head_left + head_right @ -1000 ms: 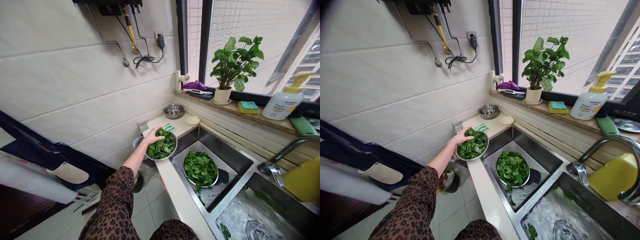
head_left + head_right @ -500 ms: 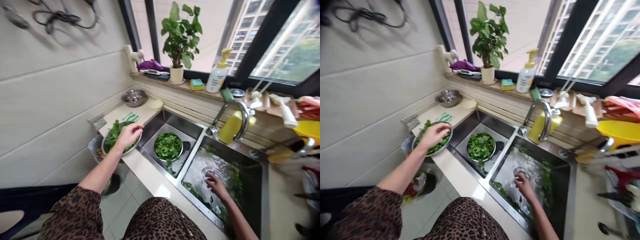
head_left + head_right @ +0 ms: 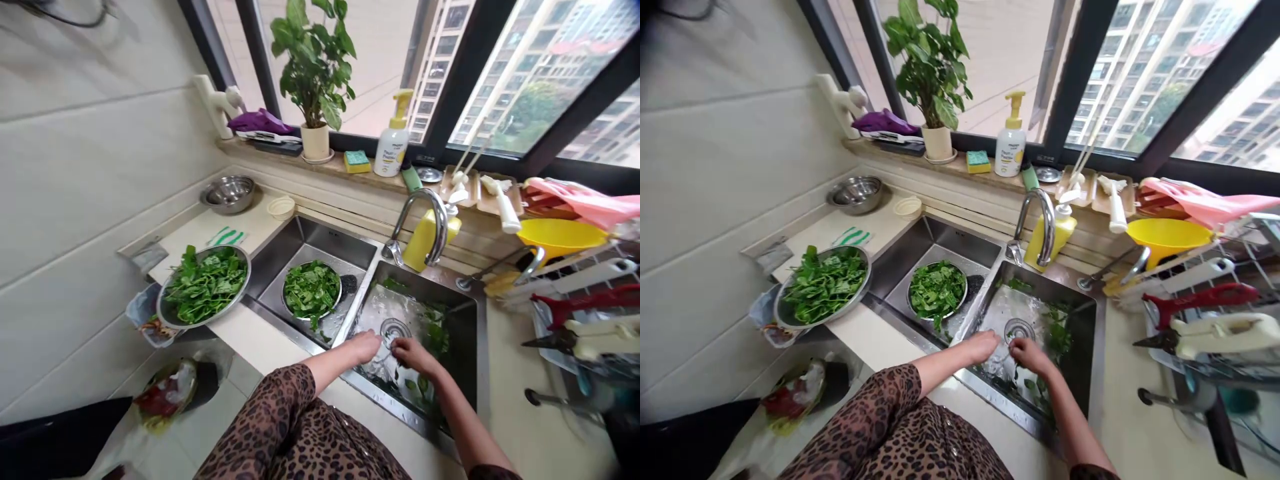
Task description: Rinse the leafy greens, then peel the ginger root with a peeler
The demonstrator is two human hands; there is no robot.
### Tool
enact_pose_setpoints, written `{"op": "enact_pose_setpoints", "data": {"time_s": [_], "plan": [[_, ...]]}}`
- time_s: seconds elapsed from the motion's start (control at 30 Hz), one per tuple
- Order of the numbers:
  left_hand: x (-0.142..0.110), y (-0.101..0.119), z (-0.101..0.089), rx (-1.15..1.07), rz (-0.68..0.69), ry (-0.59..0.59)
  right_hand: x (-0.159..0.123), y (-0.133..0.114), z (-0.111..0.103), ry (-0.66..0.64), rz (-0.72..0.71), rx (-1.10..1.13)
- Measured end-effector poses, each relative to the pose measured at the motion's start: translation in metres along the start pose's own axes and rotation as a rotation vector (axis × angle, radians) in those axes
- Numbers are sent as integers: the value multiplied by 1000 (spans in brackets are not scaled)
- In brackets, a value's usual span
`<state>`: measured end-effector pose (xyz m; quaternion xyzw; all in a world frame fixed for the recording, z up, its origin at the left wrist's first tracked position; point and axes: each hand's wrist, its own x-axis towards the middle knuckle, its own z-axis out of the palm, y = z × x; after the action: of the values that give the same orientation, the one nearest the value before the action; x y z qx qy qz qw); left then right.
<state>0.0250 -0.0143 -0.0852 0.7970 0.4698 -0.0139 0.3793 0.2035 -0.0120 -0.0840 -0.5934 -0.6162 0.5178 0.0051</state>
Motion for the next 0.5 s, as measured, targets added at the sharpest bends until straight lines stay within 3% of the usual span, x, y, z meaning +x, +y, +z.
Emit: {"op": "enact_pose_setpoints", "data": {"time_s": [0.1,0.2,0.37,0.5], "plan": [[10,-6,16,-22,-47,-57,-22,29,-36,174,91,-215],[18,-13,33,-42,-92,-153,-34,47,-43,187,201,-383],[27,-20,49,-83,-82,-267,-32,54,-14,94,308,-382],[27,-16,47,-133,-7,-228,-24,40,19,-51,222,-289]]}}
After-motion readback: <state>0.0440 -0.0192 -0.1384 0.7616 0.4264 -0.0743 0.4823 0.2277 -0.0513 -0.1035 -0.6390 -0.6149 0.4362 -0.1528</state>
